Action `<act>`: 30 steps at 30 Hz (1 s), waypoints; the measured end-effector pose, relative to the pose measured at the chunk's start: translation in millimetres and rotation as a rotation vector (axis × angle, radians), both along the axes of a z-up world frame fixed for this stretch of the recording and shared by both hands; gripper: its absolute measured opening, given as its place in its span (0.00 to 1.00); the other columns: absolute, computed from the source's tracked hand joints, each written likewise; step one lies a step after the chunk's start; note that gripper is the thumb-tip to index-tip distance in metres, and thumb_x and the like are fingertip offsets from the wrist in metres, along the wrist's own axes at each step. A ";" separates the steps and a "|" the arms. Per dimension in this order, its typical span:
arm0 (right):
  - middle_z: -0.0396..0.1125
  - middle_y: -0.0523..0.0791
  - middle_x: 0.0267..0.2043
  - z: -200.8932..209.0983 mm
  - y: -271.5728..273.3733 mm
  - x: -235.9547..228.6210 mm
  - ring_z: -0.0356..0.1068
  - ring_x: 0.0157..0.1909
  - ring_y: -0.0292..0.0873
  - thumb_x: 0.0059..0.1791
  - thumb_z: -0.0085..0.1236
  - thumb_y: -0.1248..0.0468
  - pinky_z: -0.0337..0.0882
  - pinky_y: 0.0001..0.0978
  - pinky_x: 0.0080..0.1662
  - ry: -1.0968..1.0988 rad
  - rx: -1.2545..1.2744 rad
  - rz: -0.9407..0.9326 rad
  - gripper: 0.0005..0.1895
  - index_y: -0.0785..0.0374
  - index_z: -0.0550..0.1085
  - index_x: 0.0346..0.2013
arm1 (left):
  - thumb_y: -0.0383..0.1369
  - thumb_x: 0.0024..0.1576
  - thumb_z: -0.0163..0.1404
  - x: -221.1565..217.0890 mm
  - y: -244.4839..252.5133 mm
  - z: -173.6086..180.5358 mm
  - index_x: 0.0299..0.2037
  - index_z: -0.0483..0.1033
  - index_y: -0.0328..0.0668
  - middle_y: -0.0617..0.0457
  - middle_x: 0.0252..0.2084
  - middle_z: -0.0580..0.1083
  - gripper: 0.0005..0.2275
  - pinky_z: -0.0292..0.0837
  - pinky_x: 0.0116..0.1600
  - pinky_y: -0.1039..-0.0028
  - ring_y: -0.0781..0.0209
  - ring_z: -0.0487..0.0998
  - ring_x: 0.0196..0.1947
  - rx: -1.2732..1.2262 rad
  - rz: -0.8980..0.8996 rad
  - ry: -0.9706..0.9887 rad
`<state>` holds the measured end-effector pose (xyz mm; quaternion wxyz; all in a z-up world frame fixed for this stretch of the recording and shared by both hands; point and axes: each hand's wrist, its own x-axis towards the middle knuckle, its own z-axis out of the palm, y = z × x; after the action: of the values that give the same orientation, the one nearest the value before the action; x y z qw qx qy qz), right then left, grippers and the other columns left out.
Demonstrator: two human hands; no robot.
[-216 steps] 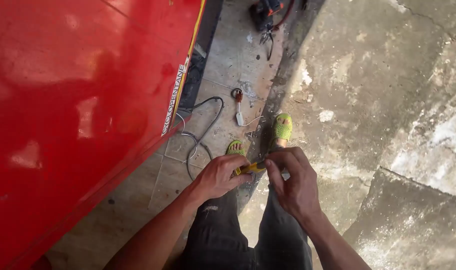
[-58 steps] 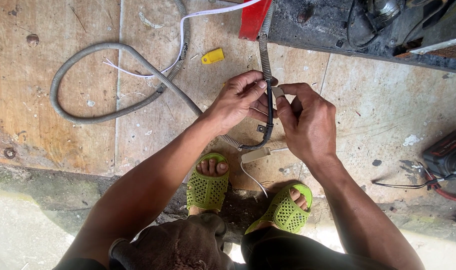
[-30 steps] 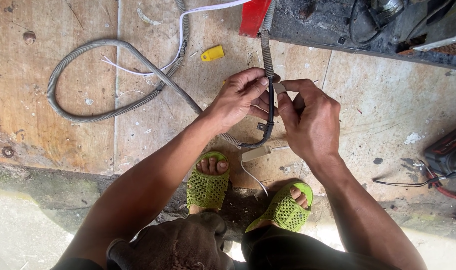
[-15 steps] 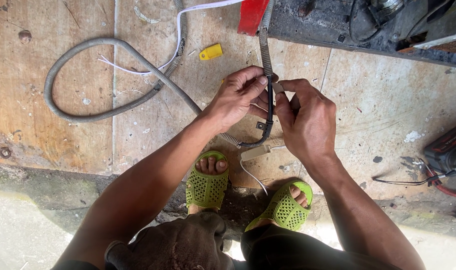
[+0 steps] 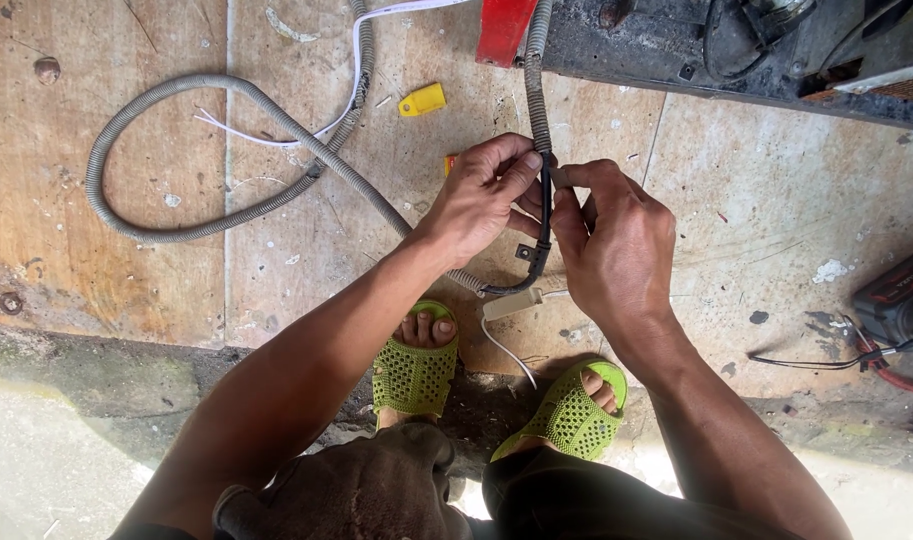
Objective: Preparing electrical leads by stripping insulation and twisting wire strands for an appliance repair.
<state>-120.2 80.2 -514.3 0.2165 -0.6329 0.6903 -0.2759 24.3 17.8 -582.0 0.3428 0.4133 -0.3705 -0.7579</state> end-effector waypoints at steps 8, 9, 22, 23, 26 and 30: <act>0.60 0.43 0.16 0.7 3.4 -0.4 0.66 0.21 0.46 0.53 0.59 0.70 0.69 0.37 0.29 0.037 0.009 -0.013 0.06 0.60 0.80 0.44 | 0.31 0.65 0.46 -6.8 2.0 -5.1 0.37 0.75 0.35 0.44 0.27 0.75 0.08 0.88 0.29 0.63 0.55 0.84 0.25 -0.021 0.011 -0.013; 0.60 0.42 0.16 0.1 4.6 -0.7 0.67 0.21 0.46 0.53 0.59 0.69 0.69 0.38 0.29 0.044 0.017 -0.015 0.06 0.60 0.80 0.44 | 0.31 0.65 0.46 -7.2 4.1 5.7 0.37 0.75 0.34 0.44 0.26 0.75 0.08 0.88 0.29 0.64 0.56 0.83 0.25 -0.018 0.014 -0.021; 0.60 0.40 0.16 3.1 8.1 -3.5 0.67 0.20 0.45 0.53 0.58 0.69 0.70 0.38 0.29 0.119 0.015 -0.002 0.07 0.57 0.80 0.44 | 0.32 0.65 0.46 -12.1 7.3 1.4 0.38 0.75 0.33 0.42 0.25 0.75 0.10 0.88 0.28 0.62 0.56 0.82 0.24 -0.004 0.041 -0.023; 0.60 0.40 0.16 3.0 8.2 -4.1 0.67 0.20 0.45 0.54 0.58 0.69 0.70 0.39 0.29 0.124 0.024 0.000 0.07 0.57 0.79 0.44 | 0.32 0.65 0.46 -12.3 7.0 0.7 0.38 0.75 0.33 0.42 0.25 0.75 0.10 0.88 0.28 0.61 0.56 0.82 0.24 -0.009 0.042 -0.025; 0.59 0.41 0.16 3.0 8.6 -4.5 0.67 0.21 0.46 0.53 0.58 0.69 0.70 0.41 0.28 0.129 0.032 0.004 0.06 0.56 0.79 0.43 | 0.32 0.65 0.46 -12.7 8.2 3.7 0.37 0.75 0.32 0.42 0.24 0.75 0.10 0.88 0.28 0.61 0.56 0.82 0.23 -0.009 0.044 -0.023; 0.60 0.40 0.16 3.0 7.8 -5.4 0.67 0.20 0.45 0.54 0.58 0.69 0.70 0.39 0.28 0.126 0.038 0.005 0.06 0.57 0.79 0.43 | 0.32 0.65 0.46 -13.3 9.0 4.8 0.37 0.75 0.31 0.42 0.24 0.75 0.10 0.88 0.28 0.60 0.56 0.82 0.23 -0.002 0.053 -0.014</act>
<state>-125.6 88.0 -511.4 0.1855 -0.6464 0.7060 -0.2218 11.0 26.9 -577.2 0.3608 0.4279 -0.3624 -0.7453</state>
